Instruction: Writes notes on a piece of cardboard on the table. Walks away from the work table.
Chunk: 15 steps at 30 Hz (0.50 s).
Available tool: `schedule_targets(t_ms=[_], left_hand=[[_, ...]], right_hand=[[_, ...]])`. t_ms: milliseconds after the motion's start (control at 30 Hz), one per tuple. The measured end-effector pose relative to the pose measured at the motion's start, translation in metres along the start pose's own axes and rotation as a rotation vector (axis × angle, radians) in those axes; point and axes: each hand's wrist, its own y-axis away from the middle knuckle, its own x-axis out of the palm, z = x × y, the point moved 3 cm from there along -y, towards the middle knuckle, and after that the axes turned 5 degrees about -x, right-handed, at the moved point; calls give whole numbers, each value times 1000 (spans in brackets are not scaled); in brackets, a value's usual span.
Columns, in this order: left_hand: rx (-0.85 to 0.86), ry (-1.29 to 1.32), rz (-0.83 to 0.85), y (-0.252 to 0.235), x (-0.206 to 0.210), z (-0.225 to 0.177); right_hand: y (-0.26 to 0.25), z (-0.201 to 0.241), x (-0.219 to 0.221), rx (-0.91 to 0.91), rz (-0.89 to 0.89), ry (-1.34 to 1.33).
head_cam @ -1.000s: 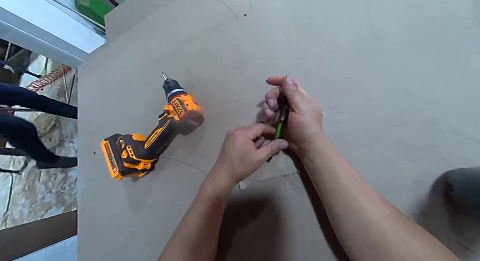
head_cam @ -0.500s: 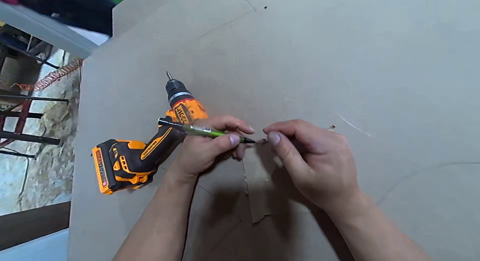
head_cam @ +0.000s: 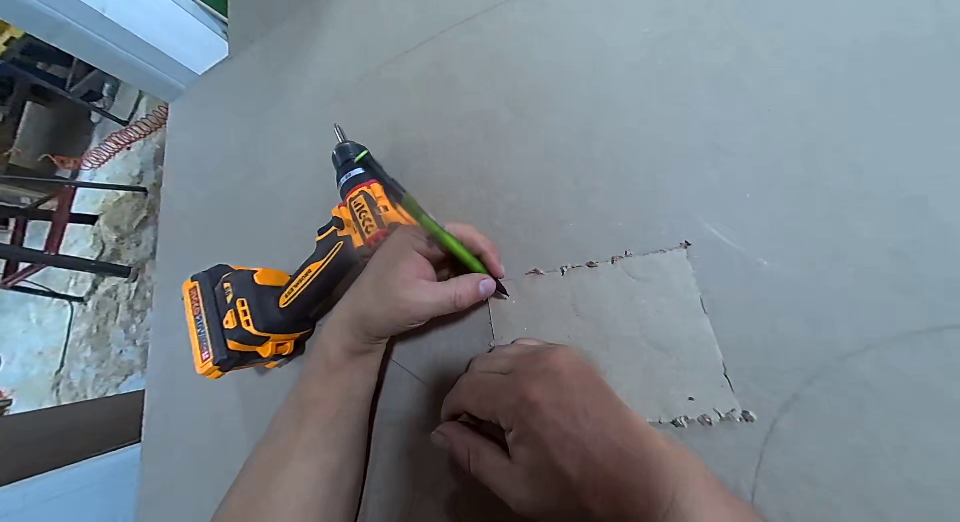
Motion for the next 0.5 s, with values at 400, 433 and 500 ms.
schedule_targets(t_ms=[400, 433, 500], left_hand=[[-39, -33, 2, 4, -1, 1], [-40, -50, -22, 3, 1, 1], [-60, -77, -75, 3, 4, 0]], right_hand=[[0, 3, 4, -10, 108, -32], [0, 3, 5, -8, 116, -20], [-1, 3, 6, -5, 132, -12]])
